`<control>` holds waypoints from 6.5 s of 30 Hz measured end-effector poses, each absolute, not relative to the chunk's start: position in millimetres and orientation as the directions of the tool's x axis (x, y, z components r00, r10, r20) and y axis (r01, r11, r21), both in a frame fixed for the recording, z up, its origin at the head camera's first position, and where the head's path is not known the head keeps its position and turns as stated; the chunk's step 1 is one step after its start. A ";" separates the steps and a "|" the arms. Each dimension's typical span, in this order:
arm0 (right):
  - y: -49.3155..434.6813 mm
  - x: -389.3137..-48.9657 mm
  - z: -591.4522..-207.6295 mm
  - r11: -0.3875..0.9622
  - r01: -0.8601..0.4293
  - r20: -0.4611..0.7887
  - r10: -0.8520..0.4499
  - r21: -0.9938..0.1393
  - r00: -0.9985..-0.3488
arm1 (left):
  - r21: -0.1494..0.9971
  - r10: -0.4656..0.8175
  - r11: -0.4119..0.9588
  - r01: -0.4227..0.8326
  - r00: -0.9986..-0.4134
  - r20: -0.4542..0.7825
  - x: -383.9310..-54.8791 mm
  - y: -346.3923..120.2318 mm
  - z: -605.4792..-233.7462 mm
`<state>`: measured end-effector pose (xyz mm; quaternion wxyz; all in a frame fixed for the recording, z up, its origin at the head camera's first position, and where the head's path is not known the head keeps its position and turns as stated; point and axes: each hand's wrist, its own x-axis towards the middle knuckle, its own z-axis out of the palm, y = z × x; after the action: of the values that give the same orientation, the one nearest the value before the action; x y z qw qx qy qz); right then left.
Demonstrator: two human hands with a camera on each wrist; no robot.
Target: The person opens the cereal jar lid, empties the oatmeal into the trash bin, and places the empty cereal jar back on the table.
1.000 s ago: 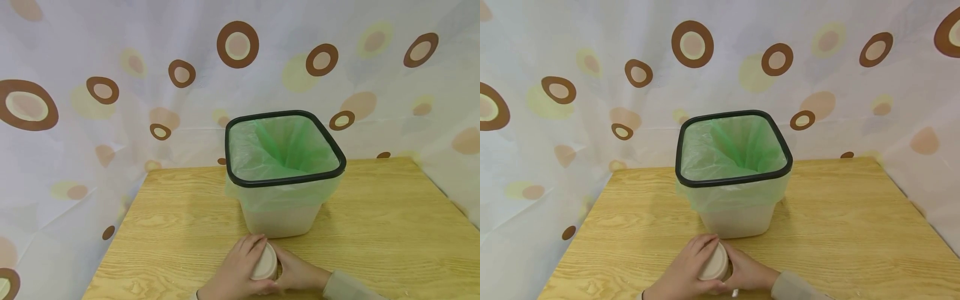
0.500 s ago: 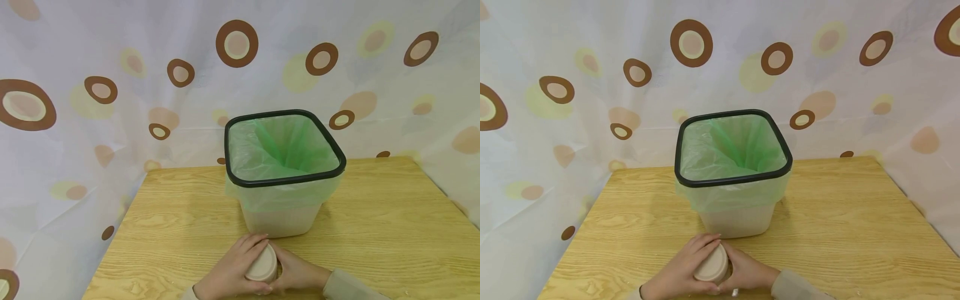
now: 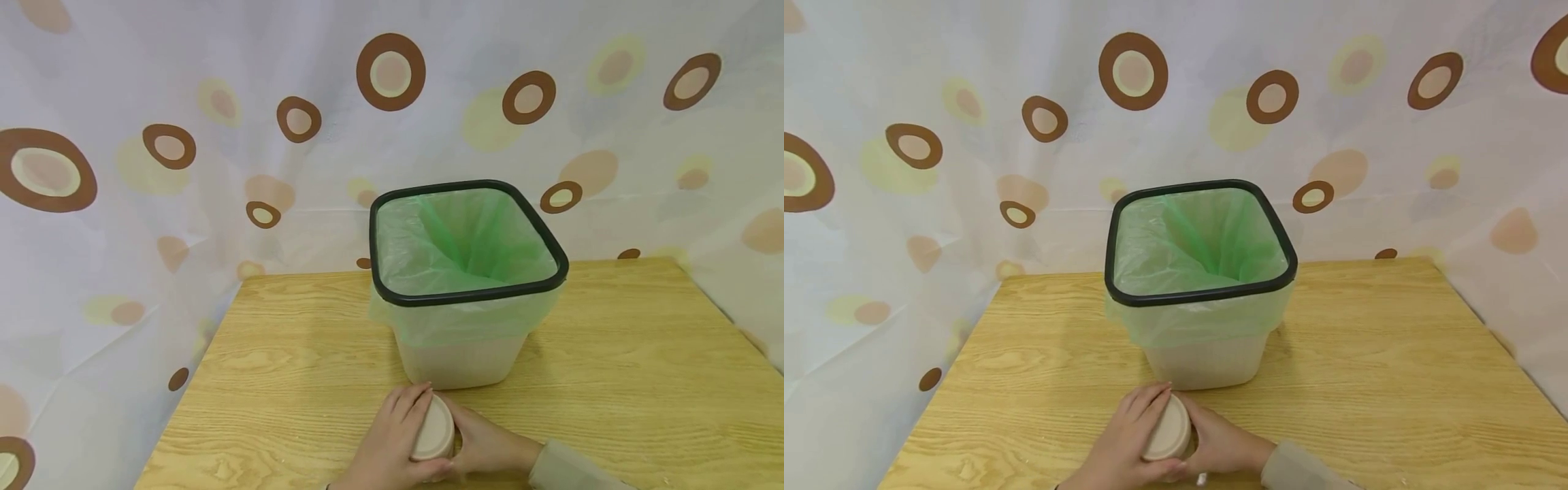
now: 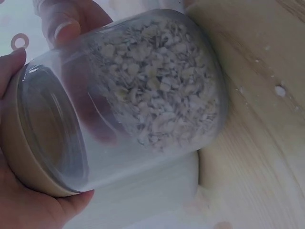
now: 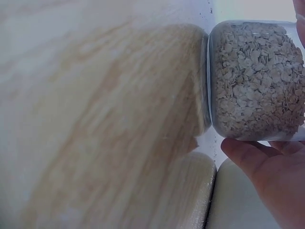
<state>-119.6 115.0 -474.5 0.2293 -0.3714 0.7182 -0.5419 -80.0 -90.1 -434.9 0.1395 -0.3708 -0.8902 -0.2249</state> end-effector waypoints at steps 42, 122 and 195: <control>116.7 -122.0 -472.3 0.141 -0.317 0.081 -0.799 -0.938 -0.596 | 0.273 0.621 0.613 0.741 -0.666 0.413 -87.4 -87.7 -427.4; 122.2 -123.2 -476.8 0.133 -0.287 0.054 -0.826 -0.949 -0.561 | 0.235 0.674 0.518 0.823 -0.561 0.480 -93.1 -92.5 -434.5; 119.5 -124.5 -474.8 0.138 -0.270 0.036 -0.833 -0.953 -0.552 | 0.176 0.441 0.787 0.592 -0.738 0.511 -71.6 -72.5 -431.1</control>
<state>-124.5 119.5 -474.8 0.2669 -0.3910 0.7054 -0.5275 -71.6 -72.5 -431.1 0.2276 -0.2815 -0.9173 -0.1658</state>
